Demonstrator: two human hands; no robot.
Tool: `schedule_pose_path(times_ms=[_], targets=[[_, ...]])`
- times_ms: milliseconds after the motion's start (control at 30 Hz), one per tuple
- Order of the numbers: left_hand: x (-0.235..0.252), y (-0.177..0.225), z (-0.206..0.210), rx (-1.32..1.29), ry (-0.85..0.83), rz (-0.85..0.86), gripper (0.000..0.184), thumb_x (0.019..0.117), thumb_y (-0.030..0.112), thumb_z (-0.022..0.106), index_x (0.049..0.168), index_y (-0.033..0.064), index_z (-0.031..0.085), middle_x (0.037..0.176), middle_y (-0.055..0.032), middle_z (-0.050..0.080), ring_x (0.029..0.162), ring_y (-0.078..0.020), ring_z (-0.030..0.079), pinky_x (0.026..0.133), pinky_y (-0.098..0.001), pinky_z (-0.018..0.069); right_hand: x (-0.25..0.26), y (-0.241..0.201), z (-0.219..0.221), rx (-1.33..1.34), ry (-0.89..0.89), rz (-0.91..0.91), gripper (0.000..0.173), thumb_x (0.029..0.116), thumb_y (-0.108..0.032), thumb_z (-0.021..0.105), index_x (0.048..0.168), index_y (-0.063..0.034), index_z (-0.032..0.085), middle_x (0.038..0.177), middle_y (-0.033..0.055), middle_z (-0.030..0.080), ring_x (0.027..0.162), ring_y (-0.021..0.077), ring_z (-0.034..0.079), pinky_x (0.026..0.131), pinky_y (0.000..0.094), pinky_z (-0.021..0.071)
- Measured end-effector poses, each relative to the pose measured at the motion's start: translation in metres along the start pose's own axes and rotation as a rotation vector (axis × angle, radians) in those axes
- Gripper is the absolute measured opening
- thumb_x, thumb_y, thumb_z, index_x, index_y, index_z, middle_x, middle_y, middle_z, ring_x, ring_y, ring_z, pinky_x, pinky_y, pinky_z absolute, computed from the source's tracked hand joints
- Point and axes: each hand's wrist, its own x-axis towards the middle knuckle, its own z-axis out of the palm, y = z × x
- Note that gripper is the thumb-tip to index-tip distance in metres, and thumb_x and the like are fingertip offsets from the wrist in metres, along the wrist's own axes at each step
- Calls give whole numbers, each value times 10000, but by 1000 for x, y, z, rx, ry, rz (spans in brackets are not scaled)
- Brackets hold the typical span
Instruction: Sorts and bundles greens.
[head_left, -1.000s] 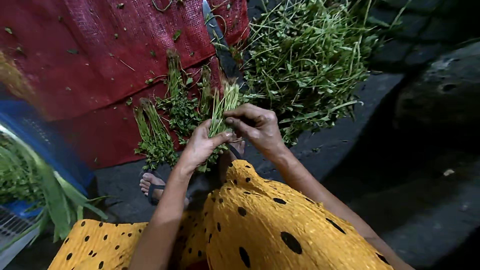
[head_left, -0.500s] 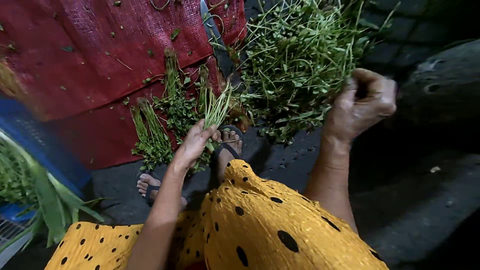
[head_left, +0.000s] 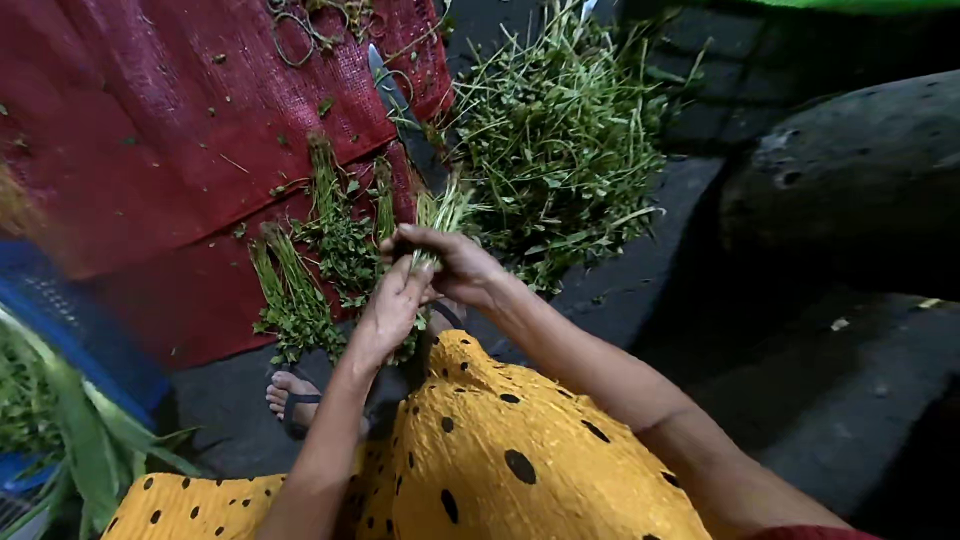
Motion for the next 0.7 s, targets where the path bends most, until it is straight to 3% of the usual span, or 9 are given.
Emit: schedule_pose_path(times_ms=[67, 133, 200, 267, 333, 467, 600, 667, 700], targets=[[-3, 2, -2, 105, 8, 1, 300, 1115, 241, 412, 1242, 49, 605, 797, 14, 542, 675, -57, 500, 650, -229, 453, 19, -17, -6, 134, 74, -40, 297, 1079, -326, 468, 967, -130, 662, 903, 11, 721, 818, 134, 695, 736, 337, 592], [-6, 5, -4, 121, 15, 6, 293, 1114, 236, 410, 1222, 53, 612, 761, 38, 521, 648, -39, 481, 632, -210, 437, 29, -32, -13, 256, 109, -71, 340, 1084, -423, 438, 876, -205, 597, 786, -38, 654, 759, 131, 667, 755, 395, 593], [-9, 10, -7, 105, 6, 1, 297, 1116, 230, 408, 1220, 50, 619, 777, 27, 533, 678, -49, 505, 655, -213, 449, 31, -41, -17, 334, 106, -83, 385, 1079, -484, 406, 846, -223, 568, 745, -43, 622, 713, 128, 647, 722, 394, 588], [-11, 12, -10, 62, -29, 16, 277, 1114, 218, 414, 1198, 54, 620, 735, 44, 500, 635, -38, 475, 609, -192, 427, 28, -46, -20, 402, 133, -104, 422, 1076, -530, 358, 936, -210, 595, 799, -25, 648, 727, 136, 669, 695, 362, 605], [-11, 11, -12, 3, -75, 42, 263, 1111, 201, 410, 1173, 50, 617, 692, 63, 470, 591, -21, 441, 572, -171, 401, 26, -51, -32, 402, 204, -151, 485, 1087, -543, 257, 1032, -206, 601, 833, -19, 667, 748, 152, 676, 719, 394, 604], [-12, 11, -15, -96, -164, 43, 248, 1105, 164, 402, 1121, 58, 625, 705, 79, 488, 592, 4, 437, 570, -149, 395, 30, -59, -66, 146, 418, -423, 470, 1125, -447, 215, 870, -199, 521, 687, -63, 604, 653, 102, 636, 685, 337, 589], [-15, 7, -22, -162, -256, 46, 251, 1096, 160, 382, 1110, 68, 615, 690, 100, 475, 583, 23, 426, 563, -131, 384, 6, -92, -115, 56, 575, -651, 526, 1126, -456, 161, 754, -208, 440, 496, -93, 400, 443, 91, 465, 574, 366, 565], [-15, 5, -27, -210, -233, 35, 264, 1099, 171, 377, 1118, 62, 616, 681, 94, 470, 576, 20, 434, 553, -125, 394, -14, -110, -135, -107, 783, -753, 497, 1133, -431, 190, 766, -192, 426, 500, -89, 351, 420, 72, 402, 498, 298, 495], [-15, 5, -29, -243, -212, 29, 268, 1100, 174, 376, 1115, 58, 618, 677, 86, 472, 573, 15, 443, 550, -127, 403, -25, -115, -139, -367, 939, -760, 424, 1131, -395, 276, 841, -150, 466, 570, -61, 394, 467, 75, 440, 514, 278, 489]])
